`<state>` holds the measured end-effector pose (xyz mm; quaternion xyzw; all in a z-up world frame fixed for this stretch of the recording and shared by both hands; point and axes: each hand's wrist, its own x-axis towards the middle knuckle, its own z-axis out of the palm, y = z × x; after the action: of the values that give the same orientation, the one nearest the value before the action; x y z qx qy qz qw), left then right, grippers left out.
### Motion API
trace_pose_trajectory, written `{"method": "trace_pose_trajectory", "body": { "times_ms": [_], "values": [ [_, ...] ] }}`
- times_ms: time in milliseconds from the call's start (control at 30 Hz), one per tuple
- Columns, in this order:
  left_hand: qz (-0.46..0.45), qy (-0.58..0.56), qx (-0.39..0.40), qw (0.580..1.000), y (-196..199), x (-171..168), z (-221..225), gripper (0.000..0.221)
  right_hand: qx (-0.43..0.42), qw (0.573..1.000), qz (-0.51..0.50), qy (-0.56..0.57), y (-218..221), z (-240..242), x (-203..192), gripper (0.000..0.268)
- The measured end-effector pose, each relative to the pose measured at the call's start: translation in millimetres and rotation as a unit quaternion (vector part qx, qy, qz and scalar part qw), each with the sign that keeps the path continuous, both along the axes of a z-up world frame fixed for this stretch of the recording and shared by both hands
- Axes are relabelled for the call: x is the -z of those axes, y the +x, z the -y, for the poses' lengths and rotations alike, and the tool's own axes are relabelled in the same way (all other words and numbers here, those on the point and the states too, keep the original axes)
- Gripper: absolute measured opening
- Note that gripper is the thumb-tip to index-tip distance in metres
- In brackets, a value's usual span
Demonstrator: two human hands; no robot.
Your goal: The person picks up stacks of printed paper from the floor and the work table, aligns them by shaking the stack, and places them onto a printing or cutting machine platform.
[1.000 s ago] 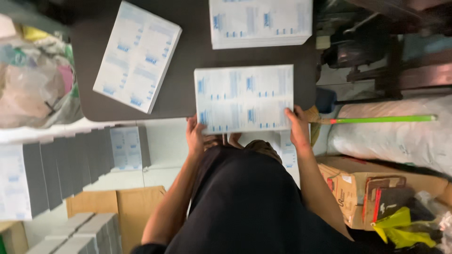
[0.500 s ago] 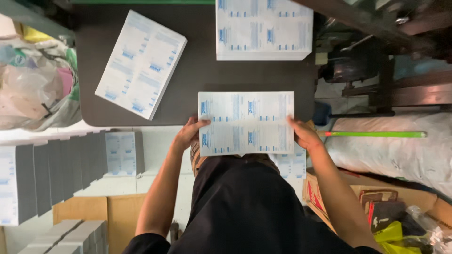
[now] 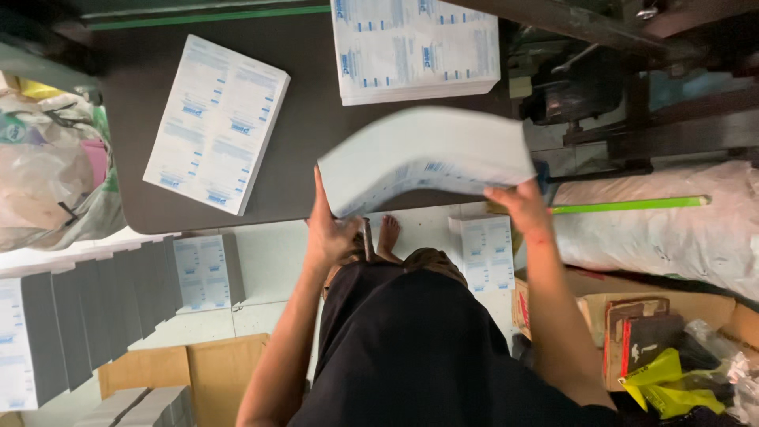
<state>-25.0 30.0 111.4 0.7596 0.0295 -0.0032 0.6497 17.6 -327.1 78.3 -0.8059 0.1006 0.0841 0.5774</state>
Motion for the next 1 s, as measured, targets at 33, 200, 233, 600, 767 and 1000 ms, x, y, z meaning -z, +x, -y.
{"method": "trace_pose_trajectory", "body": {
  "times_ms": [33, 200, 233, 600, 767, 1000],
  "values": [
    [-0.01, 0.015, -0.014, 1.0, -7.5, 15.5, 7.4, 0.105, 0.022, 1.0, -0.017, -0.002, -5.7, 5.2, 14.7, 0.073],
    [0.004, 0.035, -0.025, 0.999, -3.9, 26.2, 4.7, 0.099, 0.105, 0.993, -0.059, -0.006, -1.8, -1.9, 30.9, 0.071],
    [-0.013, 0.047, -0.039, 0.998, 1.6, 31.7, 3.1, 0.103, 0.098, 0.994, -0.015, 0.052, 6.8, -10.1, 23.8, 0.075],
    [-0.007, 0.123, -0.035, 0.992, 16.2, 50.3, -7.3, 0.102, 0.008, 1.0, -0.014, -0.022, 28.9, -2.6, 35.1, 0.087],
    [-0.066, 0.098, -0.025, 0.993, 14.6, 41.4, -4.7, 0.125, -0.02, 0.989, -0.097, -0.108, 47.9, 7.9, 23.3, 0.086],
    [0.015, 0.101, -0.044, 0.994, 58.4, 44.9, -12.3, 0.101, 0.019, 0.99, -0.06, -0.129, 51.2, -2.1, 14.4, 0.082]
  ]
}}
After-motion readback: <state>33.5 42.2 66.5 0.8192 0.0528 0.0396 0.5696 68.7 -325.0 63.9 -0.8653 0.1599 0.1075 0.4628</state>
